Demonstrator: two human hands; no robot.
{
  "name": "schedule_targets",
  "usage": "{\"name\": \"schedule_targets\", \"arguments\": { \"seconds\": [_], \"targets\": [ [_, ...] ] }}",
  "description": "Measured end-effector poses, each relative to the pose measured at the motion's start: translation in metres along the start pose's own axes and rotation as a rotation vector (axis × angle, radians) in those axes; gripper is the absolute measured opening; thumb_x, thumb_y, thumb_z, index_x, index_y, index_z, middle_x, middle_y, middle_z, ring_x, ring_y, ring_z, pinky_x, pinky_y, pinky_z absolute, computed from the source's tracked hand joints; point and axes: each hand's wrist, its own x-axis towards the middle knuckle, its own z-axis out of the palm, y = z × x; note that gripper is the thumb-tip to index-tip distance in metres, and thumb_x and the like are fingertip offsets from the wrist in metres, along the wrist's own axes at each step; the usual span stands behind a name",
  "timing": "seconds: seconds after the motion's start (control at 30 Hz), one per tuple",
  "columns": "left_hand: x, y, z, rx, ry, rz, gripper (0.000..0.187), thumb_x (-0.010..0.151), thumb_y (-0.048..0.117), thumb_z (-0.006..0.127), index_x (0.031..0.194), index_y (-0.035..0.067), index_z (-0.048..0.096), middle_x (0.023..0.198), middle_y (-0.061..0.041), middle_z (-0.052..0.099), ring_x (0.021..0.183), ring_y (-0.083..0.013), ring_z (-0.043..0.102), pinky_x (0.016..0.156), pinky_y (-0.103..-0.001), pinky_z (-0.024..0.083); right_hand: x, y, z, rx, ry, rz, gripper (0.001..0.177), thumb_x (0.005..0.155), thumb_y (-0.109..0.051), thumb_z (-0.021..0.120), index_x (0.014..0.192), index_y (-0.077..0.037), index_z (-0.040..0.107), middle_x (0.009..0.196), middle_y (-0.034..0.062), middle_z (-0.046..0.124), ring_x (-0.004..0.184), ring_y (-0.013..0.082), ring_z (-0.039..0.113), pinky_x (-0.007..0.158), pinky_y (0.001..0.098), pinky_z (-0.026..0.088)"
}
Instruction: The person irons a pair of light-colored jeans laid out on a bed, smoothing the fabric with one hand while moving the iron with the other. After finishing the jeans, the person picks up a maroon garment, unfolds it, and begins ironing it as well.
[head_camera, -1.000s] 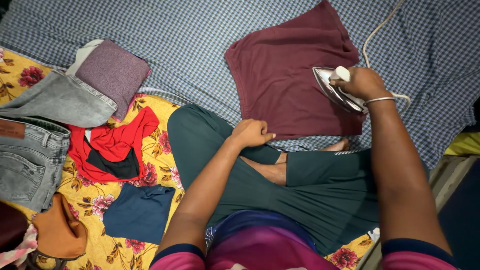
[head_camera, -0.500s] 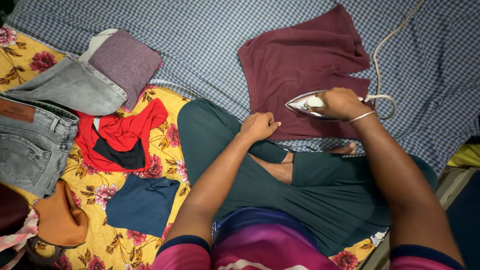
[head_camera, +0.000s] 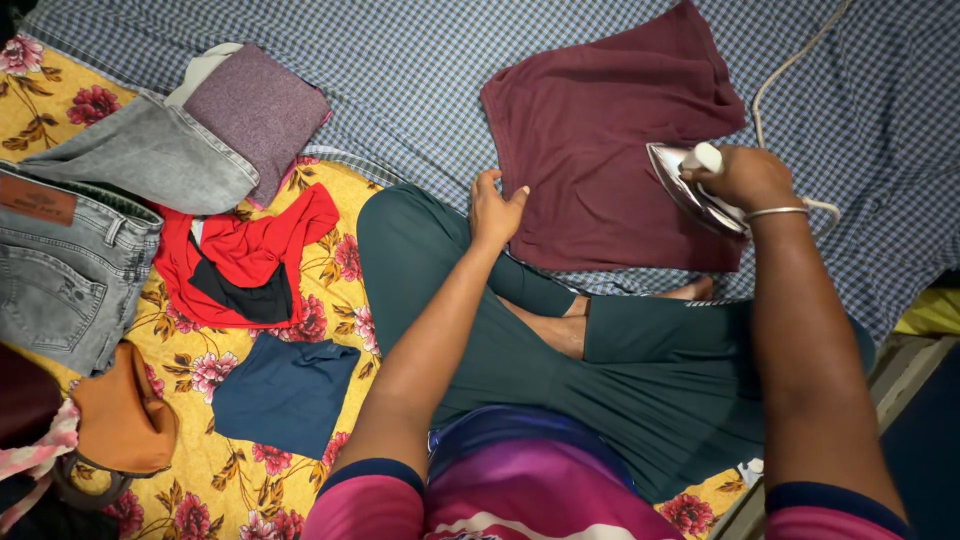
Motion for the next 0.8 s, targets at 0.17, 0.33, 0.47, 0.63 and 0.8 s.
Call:
{"name": "schedule_targets", "arguments": {
  "seconds": [0.17,0.33,0.47,0.63,0.8],
  "targets": [
    [0.013,-0.010,0.011,-0.116,-0.063,-0.237,0.074,0.078,0.028,0.084,0.137,0.002,0.049,0.122,-0.021,0.064,0.111,-0.0342,0.064,0.095,-0.043,0.052,0.002,0.008,0.012,-0.173,-0.132,-0.115,0.054,0.089,-0.060,0.071,0.116,-0.013,0.078,0.106,0.0192,0.079,0.099,0.0381,0.075,0.087,0.0487,0.057],
    [0.016,-0.012,0.014,-0.411,-0.205,-0.394,0.056,0.080,0.020,0.081,0.125,-0.004,0.058,0.108,-0.019,0.070,0.094,-0.0266,0.071,0.080,-0.036,0.058,-0.016,-0.026,0.018,-0.262,-0.129,-0.305,0.056,0.087,-0.060,0.068,0.122,-0.016,0.075,0.109,0.0201,0.076,0.103,0.0404,0.071,0.091,0.0505,0.054],
    [0.016,-0.013,0.017,-0.613,-0.293,-0.421,0.031,0.084,0.014,0.074,0.108,-0.004,0.068,0.094,-0.015,0.077,0.081,-0.0231,0.073,0.072,-0.036,0.058,-0.023,-0.059,0.019,-0.252,-0.114,-0.342,0.057,0.088,-0.059,0.067,0.123,-0.015,0.072,0.107,0.0226,0.075,0.101,0.0415,0.071,0.088,0.0513,0.055],
    [0.012,-0.002,0.007,-0.354,-0.192,-0.313,0.024,0.084,0.013,0.074,0.102,-0.003,0.070,0.094,-0.015,0.078,0.083,-0.0222,0.074,0.075,-0.035,0.057,-0.025,-0.067,0.019,-0.212,-0.053,-0.350,0.057,0.090,-0.060,0.067,0.120,-0.012,0.074,0.106,0.0228,0.075,0.103,0.0416,0.071,0.089,0.0508,0.054],
    [0.011,0.013,-0.006,-0.290,-0.230,-0.358,0.028,0.084,0.016,0.074,0.105,-0.002,0.069,0.099,-0.015,0.076,0.087,-0.0220,0.072,0.078,-0.034,0.056,-0.014,-0.050,0.007,-0.137,-0.049,-0.238,0.057,0.088,-0.059,0.070,0.119,-0.011,0.075,0.108,0.0228,0.075,0.103,0.0411,0.071,0.088,0.0511,0.055]
  ]
}}
